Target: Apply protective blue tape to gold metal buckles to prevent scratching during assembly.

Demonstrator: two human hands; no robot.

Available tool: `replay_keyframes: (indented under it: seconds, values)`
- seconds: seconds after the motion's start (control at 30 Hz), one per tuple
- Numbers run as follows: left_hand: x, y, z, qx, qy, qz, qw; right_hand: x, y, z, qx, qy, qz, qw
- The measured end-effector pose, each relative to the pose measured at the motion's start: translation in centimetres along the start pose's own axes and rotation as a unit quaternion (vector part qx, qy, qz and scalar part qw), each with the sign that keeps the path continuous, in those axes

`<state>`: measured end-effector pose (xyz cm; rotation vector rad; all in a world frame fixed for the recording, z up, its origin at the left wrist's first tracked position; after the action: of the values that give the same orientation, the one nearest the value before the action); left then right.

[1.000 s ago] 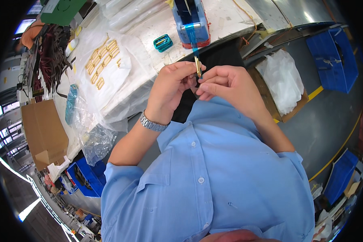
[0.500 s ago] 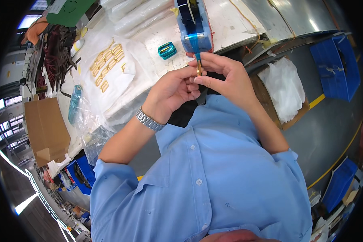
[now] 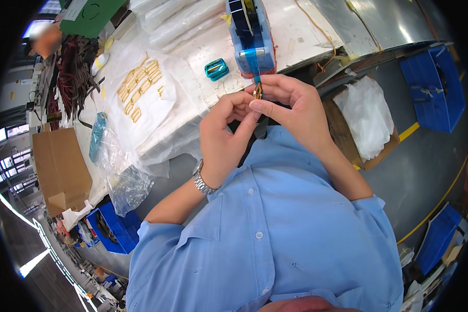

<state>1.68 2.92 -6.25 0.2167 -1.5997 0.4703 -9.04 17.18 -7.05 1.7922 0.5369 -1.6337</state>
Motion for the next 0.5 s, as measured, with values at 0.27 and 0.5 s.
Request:
replay_keyframes:
  seconds: [0.27, 0.5]
  values:
    - [-1.3, 0.9, 0.2, 0.097, 0.285, 0.169, 0.939, -0.4, 0.4, 0.0, 0.004, 0.035, 0.058, 0.998]
    - [0.1, 0.4, 2.8, 0.036, 0.132, 0.074, 0.988, 1.4, -1.0, 1.0, 0.014, 0.016, 0.079, 0.997]
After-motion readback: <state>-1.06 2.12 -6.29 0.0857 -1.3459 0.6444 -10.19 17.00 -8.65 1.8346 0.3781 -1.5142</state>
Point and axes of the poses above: each hand's wrist, its own z-axis towards the middle knuckle, its own y-axis out of the palm, x = y × z, the point moved 1 cm from there along z, towards the middle knuckle, and after that the axes turned 1 degree about -y, right-handed, at the moved point
